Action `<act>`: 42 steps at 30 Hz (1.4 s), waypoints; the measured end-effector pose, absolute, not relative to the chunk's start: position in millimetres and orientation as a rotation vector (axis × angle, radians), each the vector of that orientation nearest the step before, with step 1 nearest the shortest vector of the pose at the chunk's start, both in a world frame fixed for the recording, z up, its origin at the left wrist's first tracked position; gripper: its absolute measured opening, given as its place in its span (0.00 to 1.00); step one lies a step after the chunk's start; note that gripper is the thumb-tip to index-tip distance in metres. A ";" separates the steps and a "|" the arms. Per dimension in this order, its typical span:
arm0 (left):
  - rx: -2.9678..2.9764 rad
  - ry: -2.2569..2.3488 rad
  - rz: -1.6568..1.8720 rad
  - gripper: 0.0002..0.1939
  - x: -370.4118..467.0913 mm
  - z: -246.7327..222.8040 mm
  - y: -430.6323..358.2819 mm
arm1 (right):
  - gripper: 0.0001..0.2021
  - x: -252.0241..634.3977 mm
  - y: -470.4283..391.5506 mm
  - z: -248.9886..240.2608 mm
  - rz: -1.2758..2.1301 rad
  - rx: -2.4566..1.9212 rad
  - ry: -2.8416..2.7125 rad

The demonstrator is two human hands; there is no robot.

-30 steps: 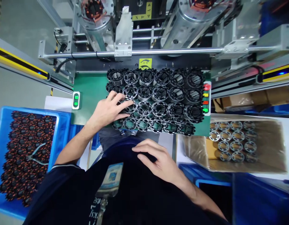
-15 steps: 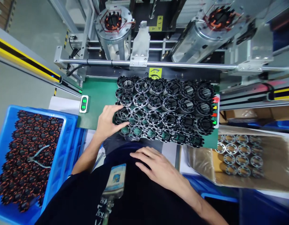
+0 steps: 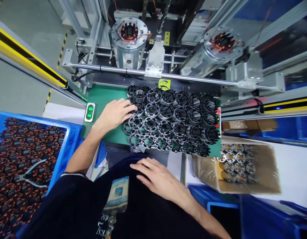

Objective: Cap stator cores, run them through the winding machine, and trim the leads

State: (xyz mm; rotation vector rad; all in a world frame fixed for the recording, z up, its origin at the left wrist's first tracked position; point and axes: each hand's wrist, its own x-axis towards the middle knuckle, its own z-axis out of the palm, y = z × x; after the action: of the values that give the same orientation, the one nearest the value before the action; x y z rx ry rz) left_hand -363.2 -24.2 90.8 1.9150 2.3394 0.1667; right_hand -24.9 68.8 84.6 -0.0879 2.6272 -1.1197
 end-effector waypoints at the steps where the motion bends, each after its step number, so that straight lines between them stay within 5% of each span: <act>1: 1.931 2.340 0.143 0.15 -362.9 92.5 -23.1 | 0.23 -25.5 68.0 84.1 -1.117 -0.079 2.625; 11: 1.907 2.424 0.152 0.16 -355.2 87.7 -25.7 | 0.24 -39.4 71.6 78.2 -1.071 -0.078 2.601; 21: 1.591 2.404 0.627 0.24 -357.2 74.5 -41.7 | 0.24 -57.6 67.8 85.1 -1.058 -0.112 2.620; 29: 1.522 2.549 0.315 0.31 -372.4 85.5 2.2 | 0.24 -56.7 44.4 83.1 -1.033 -0.153 2.581; 35: 1.684 2.500 0.307 0.20 -386.7 87.6 11.5 | 0.25 -46.3 41.2 85.1 -1.026 -0.082 2.567; 42: 1.770 2.440 0.238 0.21 -393.1 88.7 12.5 | 0.27 -32.9 43.7 82.7 -1.013 -0.042 2.550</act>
State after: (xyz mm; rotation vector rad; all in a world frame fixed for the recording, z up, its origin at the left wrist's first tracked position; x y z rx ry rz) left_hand -393.1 12.5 88.7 1.7703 2.4401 0.2377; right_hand -32.9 43.7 82.7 -0.0423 2.5504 -1.0133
